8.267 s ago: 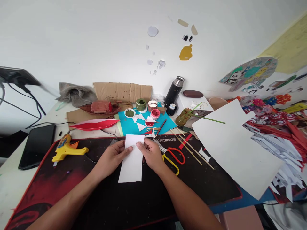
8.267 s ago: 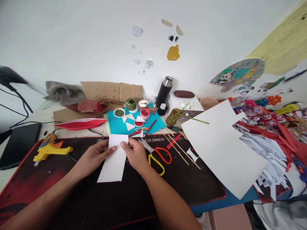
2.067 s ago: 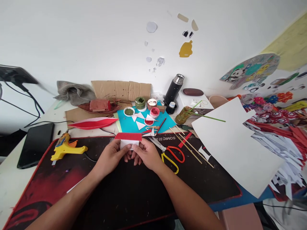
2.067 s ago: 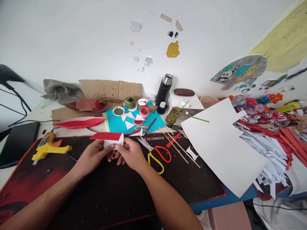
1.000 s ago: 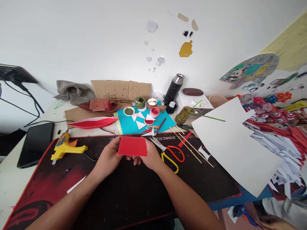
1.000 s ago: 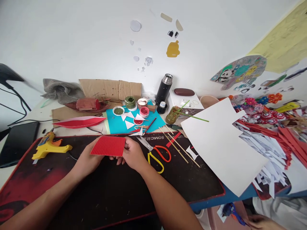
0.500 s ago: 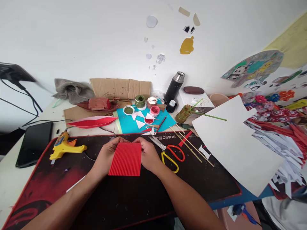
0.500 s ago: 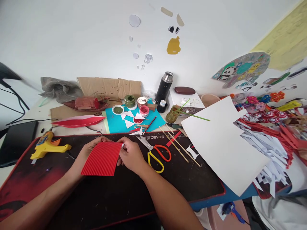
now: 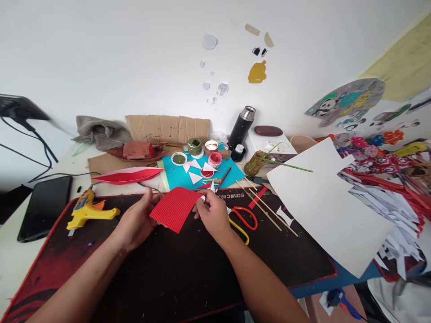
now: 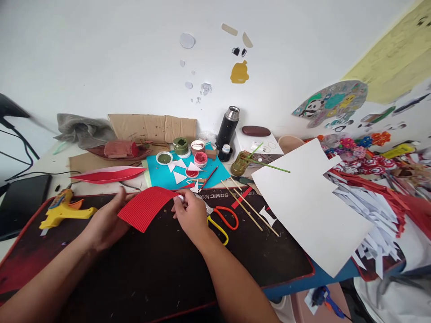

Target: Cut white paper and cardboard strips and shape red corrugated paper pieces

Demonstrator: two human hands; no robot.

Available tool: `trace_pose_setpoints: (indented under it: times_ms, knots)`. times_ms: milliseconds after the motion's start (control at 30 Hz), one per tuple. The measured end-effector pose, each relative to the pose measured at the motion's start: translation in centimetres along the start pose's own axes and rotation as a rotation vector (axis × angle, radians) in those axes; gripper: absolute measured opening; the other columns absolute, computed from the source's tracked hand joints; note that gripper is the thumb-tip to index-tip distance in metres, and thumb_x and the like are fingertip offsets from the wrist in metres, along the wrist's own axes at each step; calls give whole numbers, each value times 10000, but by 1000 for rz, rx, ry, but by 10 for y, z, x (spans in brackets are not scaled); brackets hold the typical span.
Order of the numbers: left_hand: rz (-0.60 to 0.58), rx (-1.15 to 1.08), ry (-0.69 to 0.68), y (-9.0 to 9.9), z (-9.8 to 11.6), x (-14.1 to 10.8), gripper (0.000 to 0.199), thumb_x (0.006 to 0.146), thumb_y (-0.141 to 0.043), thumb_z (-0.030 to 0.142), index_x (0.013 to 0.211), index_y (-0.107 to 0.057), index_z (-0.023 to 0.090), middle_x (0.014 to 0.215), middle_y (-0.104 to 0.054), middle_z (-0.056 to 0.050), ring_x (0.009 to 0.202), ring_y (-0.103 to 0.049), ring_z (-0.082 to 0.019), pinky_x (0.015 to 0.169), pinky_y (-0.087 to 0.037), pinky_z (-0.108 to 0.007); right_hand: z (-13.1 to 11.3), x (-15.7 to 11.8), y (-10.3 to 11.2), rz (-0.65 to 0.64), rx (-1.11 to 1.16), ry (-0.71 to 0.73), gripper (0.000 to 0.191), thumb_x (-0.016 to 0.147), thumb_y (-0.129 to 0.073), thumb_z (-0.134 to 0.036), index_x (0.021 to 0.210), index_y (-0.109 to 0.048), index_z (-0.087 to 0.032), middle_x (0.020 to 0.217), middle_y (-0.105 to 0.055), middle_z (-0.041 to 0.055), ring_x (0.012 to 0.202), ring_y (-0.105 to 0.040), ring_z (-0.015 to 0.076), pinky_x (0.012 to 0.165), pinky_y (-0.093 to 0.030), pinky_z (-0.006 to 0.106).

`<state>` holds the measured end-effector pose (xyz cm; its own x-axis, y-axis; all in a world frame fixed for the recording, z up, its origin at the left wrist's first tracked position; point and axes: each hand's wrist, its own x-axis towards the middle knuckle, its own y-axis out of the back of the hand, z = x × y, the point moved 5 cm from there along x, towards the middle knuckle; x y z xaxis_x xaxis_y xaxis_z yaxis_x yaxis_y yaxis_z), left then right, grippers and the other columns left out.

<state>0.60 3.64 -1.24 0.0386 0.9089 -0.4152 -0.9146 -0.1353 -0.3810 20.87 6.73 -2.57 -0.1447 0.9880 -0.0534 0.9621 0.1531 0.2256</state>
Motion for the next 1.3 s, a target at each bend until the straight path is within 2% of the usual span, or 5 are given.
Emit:
trace_pose_setpoints:
  times_ms: [100, 300, 500, 833, 1300]
  knots:
    - [-155, -55, 53, 0, 3, -4, 821, 567, -788, 930, 897, -793, 178, 822, -779, -111, 734, -746, -271, 651, -625, -349, -3, 1, 5, 36, -78, 16, 156, 961, -593, -275, 1073, -701, -253, 741, -758, -9, 580, -736, 196, 642, -569, 313]
    - [-94, -45, 1, 6, 11, -6, 381, 635, -1029, 326, 932, -811, 229, 851, -790, -10, 707, -710, -158, 653, -591, -224, -3, 2, 3, 5, 1, 50, 189, 963, -587, -269, 1113, -701, -255, 808, -772, 1, 626, -766, 208, 664, -579, 331]
    - [21, -92, -83, 14, 19, -2, 365, 577, -1042, 369, 841, -833, 231, 776, -785, -3, 663, -675, -165, 597, -564, -240, 8, 8, -4, -96, 328, -93, 378, 924, -688, -490, 1182, -688, -213, 832, -741, 16, 534, -727, 171, 421, -438, 223]
    - [56, 83, -148, 21, 16, 5, 339, 606, -1021, 436, 832, -869, 235, 862, -830, -33, 808, -724, -217, 732, -598, -289, 3, 4, -5, -213, 597, -242, 626, 892, -637, -812, 922, -689, -189, 593, -628, -3, 504, -687, 183, 405, -423, 225]
    - [-177, -232, 159, -9, -12, 3, 373, 787, -937, 404, 1084, -819, 212, 1108, -831, -108, 920, -792, -236, 799, -666, -319, 19, 11, 1, 60, 842, -356, 547, 802, -820, -713, 837, -601, -212, 627, -600, -23, 428, -489, 114, 351, -338, 228]
